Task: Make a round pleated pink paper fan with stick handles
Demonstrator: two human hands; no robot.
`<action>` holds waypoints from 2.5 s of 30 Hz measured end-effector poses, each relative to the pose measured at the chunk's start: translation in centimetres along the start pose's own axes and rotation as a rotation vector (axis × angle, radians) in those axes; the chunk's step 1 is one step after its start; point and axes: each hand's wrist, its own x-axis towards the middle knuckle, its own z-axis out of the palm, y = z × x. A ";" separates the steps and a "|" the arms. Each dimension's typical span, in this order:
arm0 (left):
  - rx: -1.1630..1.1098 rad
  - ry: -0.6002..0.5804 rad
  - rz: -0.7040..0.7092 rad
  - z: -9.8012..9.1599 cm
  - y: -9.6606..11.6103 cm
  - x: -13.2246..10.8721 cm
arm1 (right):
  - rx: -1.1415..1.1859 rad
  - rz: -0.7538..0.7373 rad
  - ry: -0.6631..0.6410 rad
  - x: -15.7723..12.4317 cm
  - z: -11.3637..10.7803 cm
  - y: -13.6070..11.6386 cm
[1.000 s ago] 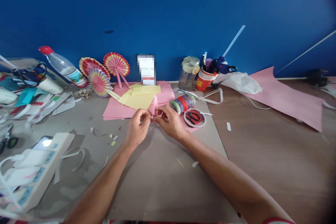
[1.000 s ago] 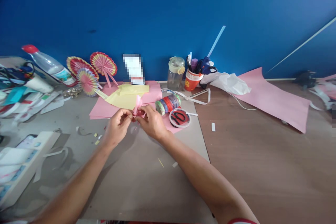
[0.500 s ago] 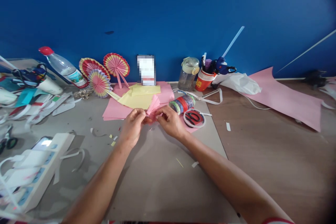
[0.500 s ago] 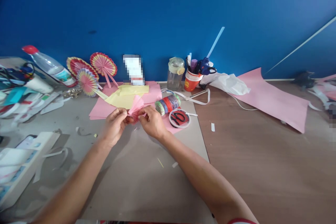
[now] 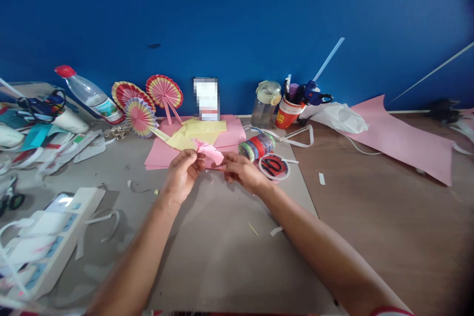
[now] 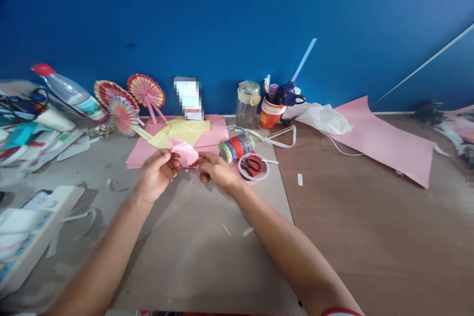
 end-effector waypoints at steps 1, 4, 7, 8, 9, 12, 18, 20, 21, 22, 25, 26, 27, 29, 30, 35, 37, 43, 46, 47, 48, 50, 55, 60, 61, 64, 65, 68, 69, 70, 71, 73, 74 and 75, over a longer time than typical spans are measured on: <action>0.019 -0.006 0.012 -0.1 0.0 0.0 | 0.007 0.035 -0.050 -0.2 0.0 -0.3; 0.055 -0.023 0.047 -0.5 0.0 0.3 | -0.033 0.091 -0.118 -0.5 -0.3 -1.0; 0.039 -0.068 0.078 -1.1 0.0 0.7 | -0.105 0.081 -0.101 -0.5 -0.7 -1.3; 0.029 -0.086 0.091 -1.3 0.0 0.8 | -0.122 0.083 -0.084 -0.4 -0.8 -1.4; 0.020 -0.104 0.105 -1.5 0.1 0.9 | -0.136 0.089 -0.061 -0.4 -0.9 -1.4; 0.013 -0.136 0.141 -1.9 0.5 1.1 | -0.158 0.082 0.013 -0.2 -1.3 -1.6; 0.091 -0.069 0.154 -2.1 0.3 1.4 | -0.060 -0.122 0.045 -0.3 -1.5 -2.0; 0.116 -0.077 0.122 -2.1 -0.1 1.4 | 0.048 -0.229 0.028 -0.4 -1.2 -2.1; 0.133 -0.097 0.104 -2.1 -0.3 1.4 | 0.111 -0.271 0.009 -0.5 -1.1 -2.1; 0.158 -0.122 0.088 -2.1 -0.4 1.3 | 0.179 -0.299 -0.019 -0.5 -0.9 -2.1; 0.257 -0.176 0.062 -1.8 -0.8 0.9 | 0.374 -0.303 -0.118 -0.4 -0.4 -1.8; 0.289 -0.190 0.062 -1.7 -0.8 0.8 | 0.425 -0.295 -0.146 -0.3 -0.3 -1.7; 0.321 -0.204 0.067 -1.6 -0.8 0.6 | 0.466 -0.291 -0.164 -0.3 -0.3 -1.5; 0.396 -0.244 0.078 -1.3 -0.8 0.3 | 0.523 -0.299 -0.175 -0.1 -0.2 -1.1; 0.436 -0.264 0.086 -1.2 -0.7 0.1 | 0.544 -0.307 -0.170 -0.1 -0.2 -1.0; 0.641 -0.301 0.127 -0.7 -0.5 -0.4 | 0.626 -0.322 -0.108 0.0 -0.1 -0.9; 0.742 -0.295 0.142 -0.6 -0.6 -0.4 | 0.649 -0.307 -0.093 0.1 0.0 -1.0; 0.896 -0.284 0.125 -0.8 -0.7 -0.4 | 0.657 -0.314 -0.075 0.2 0.0 -1.0; 0.898 -0.285 0.114 -0.8 -0.8 -0.4 | 0.661 -0.308 -0.058 0.2 0.0 -1.0; 0.889 -0.289 0.107 -0.8 -0.8 -0.4 | 0.659 -0.305 -0.053 0.2 0.0 -1.0; 0.879 -0.294 0.099 -0.8 -0.9 -0.4 | 0.654 -0.303 -0.049 0.2 0.0 -1.0; 0.865 -0.302 0.080 -0.8 -0.9 -0.4 | 0.638 -0.298 -0.041 0.2 -0.1 -0.9; 0.910 -0.301 0.053 -0.6 -0.9 -0.6 | 0.583 -0.299 -0.007 0.3 -0.1 -0.8; 0.945 -0.331 0.024 -0.8 -0.8 -0.6 | 0.507 -0.343 0.009 0.4 0.0 -0.5; 0.957 -0.338 0.022 -0.8 -0.8 -0.6 | 0.497 -0.345 0.009 0.4 0.0 -0.4; 1.014 -0.368 0.009 -1.2 -0.9 -0.3 | 0.459 -0.341 0.011 0.4 0.1 -0.4; 1.035 -0.384 0.003 -1.4 -0.9 -0.3 | 0.443 -0.337 0.010 0.3 0.1 -0.4; 1.048 -0.433 -0.004 -1.7 -0.7 -0.2 | 0.392 -0.320 -0.007 0.0 0.3 -0.5; 1.024 -0.448 -0.007 -1.7 -0.6 -0.3 | 0.376 -0.314 -0.016 -0.1 0.3 -0.5; 0.984 -0.460 -0.011 -1.7 -0.4 -0.3 | 0.358 -0.308 -0.027 -0.2 0.4 -0.5; 0.932 -0.471 -0.017 -1.6 -0.2 -0.4 | 0.337 -0.301 -0.039 -0.3 0.4 -0.5; 0.814 -0.503 -0.031 -1.4 0.2 -0.6 | 0.290 -0.285 -0.063 -0.5 0.5 -0.5; 0.760 -0.520 -0.037 -1.2 0.4 -0.7 | 0.268 -0.277 -0.075 -0.5 0.5 -0.4; 0.713 -0.534 -0.041 -1.1 0.6 -0.8 | 0.249 -0.273 -0.085 -0.5 0.5 -0.4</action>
